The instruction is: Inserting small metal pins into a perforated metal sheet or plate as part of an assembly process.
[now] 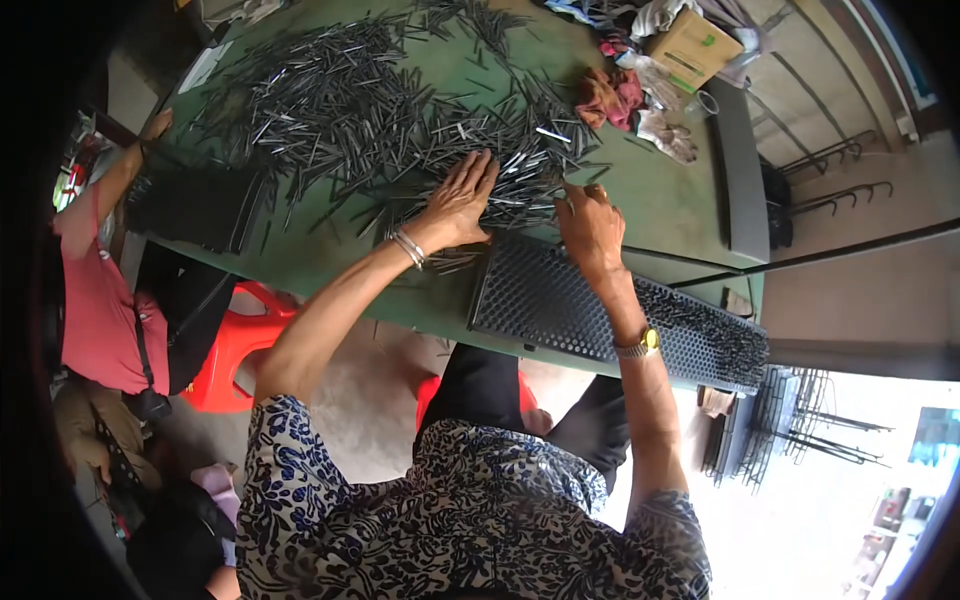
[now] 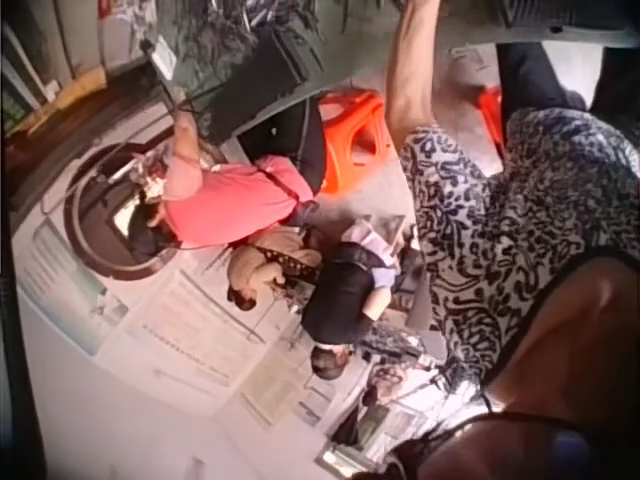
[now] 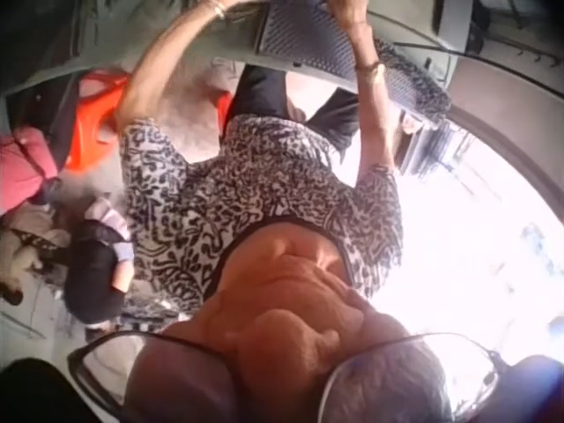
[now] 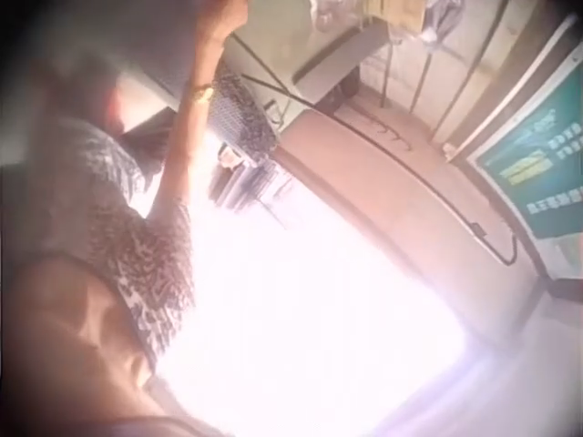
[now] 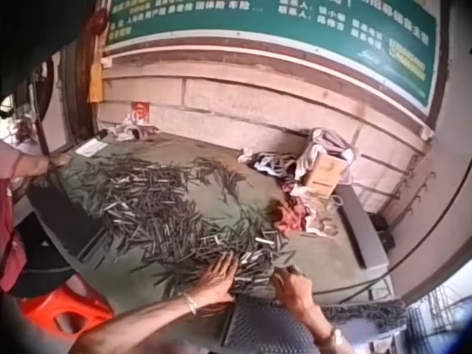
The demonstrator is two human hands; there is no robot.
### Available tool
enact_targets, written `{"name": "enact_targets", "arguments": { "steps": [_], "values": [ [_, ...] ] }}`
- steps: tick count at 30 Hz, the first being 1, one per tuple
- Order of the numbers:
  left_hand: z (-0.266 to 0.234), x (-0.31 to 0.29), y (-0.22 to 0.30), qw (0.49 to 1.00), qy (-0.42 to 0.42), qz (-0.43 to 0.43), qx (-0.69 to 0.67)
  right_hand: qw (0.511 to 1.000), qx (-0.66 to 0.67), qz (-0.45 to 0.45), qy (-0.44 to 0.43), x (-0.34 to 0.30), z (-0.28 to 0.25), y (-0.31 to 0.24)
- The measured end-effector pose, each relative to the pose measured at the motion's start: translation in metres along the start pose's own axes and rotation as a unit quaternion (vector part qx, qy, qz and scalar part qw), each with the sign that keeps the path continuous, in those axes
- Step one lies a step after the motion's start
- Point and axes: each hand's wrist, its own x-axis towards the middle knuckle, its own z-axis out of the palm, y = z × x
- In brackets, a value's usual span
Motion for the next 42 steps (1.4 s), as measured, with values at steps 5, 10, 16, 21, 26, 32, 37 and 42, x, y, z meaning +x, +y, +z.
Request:
{"name": "enact_targets", "arguments": {
  "steps": [5,10,16,21,26,32,37,42],
  "values": [
    [-0.021,0.023,-0.033,0.974,-0.216,0.063,0.022,0.994,0.095,0.041,0.036,0.0,-0.002,-0.003],
    [-0.007,0.037,-0.017,0.993,-0.069,0.054,-0.075,0.996,0.051,0.036,0.066,0.004,0.005,-0.007],
    [0.019,0.052,-0.01,0.995,-0.073,0.057,0.027,0.995,0.053,0.047,0.067,0.004,0.008,-0.012],
    [-0.008,0.083,-0.015,0.979,-0.178,0.066,0.074,0.996,0.052,0.03,0.061,0.003,0.004,-0.01],
    [-0.01,0.105,-0.028,0.969,-0.219,0.022,0.117,0.996,0.026,0.02,0.082,0.002,0.008,-0.013],
    [-0.008,0.127,-0.012,0.959,-0.223,0.024,0.17,0.997,0.032,0.018,0.073,0.002,0.006,-0.011],
    [0.025,0.12,-0.012,0.987,-0.072,-0.03,0.141,0.997,0.033,0.022,0.068,0.002,0.008,-0.009],
    [0.033,0.118,-0.012,0.989,0.031,-0.076,0.125,0.998,0.039,0.016,0.045,0.001,0.007,-0.01]
  ]
}}
